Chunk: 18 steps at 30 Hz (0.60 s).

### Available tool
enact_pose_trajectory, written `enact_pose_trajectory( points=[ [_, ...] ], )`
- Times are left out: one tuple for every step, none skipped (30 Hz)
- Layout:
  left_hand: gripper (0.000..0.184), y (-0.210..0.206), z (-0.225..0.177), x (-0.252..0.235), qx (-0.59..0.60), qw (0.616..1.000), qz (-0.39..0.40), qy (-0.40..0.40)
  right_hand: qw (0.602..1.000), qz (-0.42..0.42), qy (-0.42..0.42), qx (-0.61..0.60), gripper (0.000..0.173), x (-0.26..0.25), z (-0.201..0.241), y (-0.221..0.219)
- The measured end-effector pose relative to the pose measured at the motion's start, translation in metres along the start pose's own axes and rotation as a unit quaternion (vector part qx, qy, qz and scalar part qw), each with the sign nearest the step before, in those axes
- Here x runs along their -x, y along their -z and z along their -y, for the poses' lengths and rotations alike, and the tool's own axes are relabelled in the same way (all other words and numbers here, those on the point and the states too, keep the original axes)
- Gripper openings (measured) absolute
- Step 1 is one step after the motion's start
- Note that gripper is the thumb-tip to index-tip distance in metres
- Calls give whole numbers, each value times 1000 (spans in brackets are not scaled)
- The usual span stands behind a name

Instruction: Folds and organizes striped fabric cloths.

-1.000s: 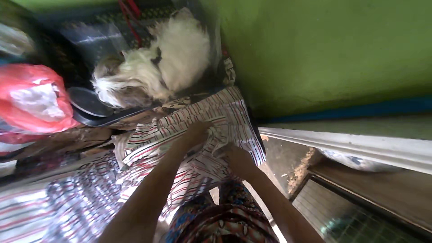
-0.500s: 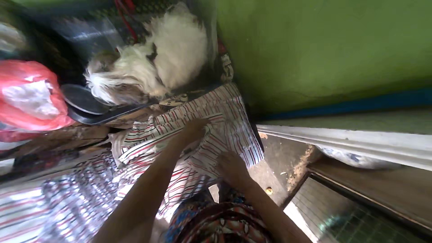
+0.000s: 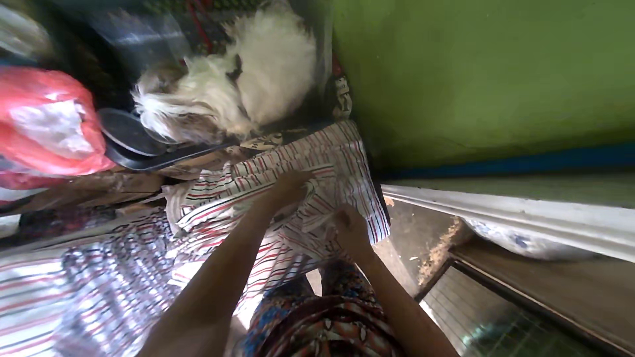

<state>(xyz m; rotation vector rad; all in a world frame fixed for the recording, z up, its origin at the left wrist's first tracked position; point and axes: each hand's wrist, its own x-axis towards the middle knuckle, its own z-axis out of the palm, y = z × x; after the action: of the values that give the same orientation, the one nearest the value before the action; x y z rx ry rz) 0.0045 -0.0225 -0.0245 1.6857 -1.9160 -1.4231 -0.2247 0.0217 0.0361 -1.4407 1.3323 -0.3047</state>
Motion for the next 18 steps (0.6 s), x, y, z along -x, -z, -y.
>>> enact_pose_trajectory(
  points=[
    [37,0,-4,-1,3,1000,2,4,998,16,33,53,23,0,-2,2],
    [37,-1,-8,-1,3,1000,2,9,989,46,59,126,24,2,-2,5],
    [37,-2,-11,-2,-1,1000,3,17,972,85,69,206,24,5,2,7],
    [38,-2,-15,-2,-13,999,9,32,951,120,70,275,25,8,9,7],
    [39,0,-18,-2,-26,998,18,45,933,142,80,321,27,10,13,6],
    [40,3,-20,-3,-32,997,29,58,919,174,68,347,33,12,17,5],
    [40,4,-22,-4,-27,997,40,68,908,203,45,363,39,12,21,5],
    [41,4,-21,-5,-18,996,46,73,899,226,25,374,42,10,24,5],
    [41,4,-21,-6,-10,996,49,75,890,248,2,383,45,8,27,6],
    [40,5,-21,-7,-8,996,54,77,884,266,-19,384,46,4,29,8],
    [40,7,-22,-7,-9,995,61,78,888,270,-25,372,44,2,31,12],
    [40,8,-23,-7,-9,995,67,76,910,243,-11,335,40,3,27,20],
    [40,10,-23,-6,-8,995,64,71,944,189,14,270,36,6,18,30],
    [40,11,-23,-4,-5,996,55,65,974,120,36,191,31,8,4,40],
    [40,11,-24,-2,0,997,47,58,990,47,36,124,29,10,-12,50],
    [41,11,-24,0,0,998,43,54,996,-13,7,91,27,11,-29,60],
    [39,9,-24,0,-4,998,38,50,993,-56,-31,97,28,12,-45,67],
    [40,8,-24,1,-4,998,35,51,986,-76,-67,131,29,14,-57,69]
  ],
)
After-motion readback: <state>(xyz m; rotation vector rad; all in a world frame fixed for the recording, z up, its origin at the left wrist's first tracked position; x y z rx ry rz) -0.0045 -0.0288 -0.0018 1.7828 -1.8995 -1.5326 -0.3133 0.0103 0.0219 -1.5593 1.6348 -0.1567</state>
